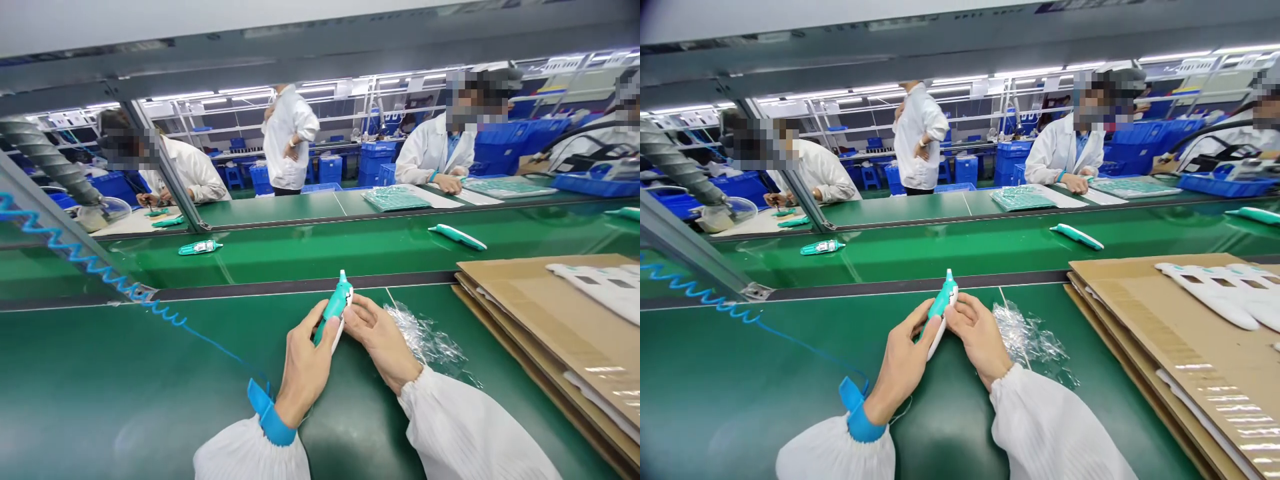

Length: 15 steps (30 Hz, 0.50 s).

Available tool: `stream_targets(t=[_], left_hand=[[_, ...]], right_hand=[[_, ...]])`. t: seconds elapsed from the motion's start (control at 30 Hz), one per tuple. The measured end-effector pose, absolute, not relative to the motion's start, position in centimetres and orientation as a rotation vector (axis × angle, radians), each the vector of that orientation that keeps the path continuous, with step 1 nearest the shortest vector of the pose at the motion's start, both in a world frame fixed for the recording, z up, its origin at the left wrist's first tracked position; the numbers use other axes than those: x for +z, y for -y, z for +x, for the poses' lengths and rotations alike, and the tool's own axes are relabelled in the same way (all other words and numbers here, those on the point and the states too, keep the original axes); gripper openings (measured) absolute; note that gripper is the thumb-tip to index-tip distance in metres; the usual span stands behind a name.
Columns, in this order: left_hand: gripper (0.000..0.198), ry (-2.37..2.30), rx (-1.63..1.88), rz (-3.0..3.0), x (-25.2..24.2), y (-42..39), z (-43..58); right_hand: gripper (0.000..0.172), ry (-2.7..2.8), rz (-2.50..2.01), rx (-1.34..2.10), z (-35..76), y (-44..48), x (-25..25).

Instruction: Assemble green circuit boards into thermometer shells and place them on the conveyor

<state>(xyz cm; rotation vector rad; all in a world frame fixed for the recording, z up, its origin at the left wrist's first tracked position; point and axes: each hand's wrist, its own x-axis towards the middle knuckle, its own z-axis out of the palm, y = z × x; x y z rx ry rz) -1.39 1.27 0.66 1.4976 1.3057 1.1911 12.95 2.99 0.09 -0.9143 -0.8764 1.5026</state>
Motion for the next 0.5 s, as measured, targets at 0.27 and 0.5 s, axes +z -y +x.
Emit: stream_targets(t=[0.27, 0.5], left_hand=[[0.040, -1.325, 1.142, 1.643, 1.7, -0.4, -0.8], [0.046, -1.333, 1.087, 1.796, 1.1, -0.1, -0.4]], right_hand=[[0.056, 1.013, -0.860, 1.378, 13.8, -3.7, -1.5], [0.053, 0.858, -0.861, 1.422, 13.5, -3.1, -0.5]])
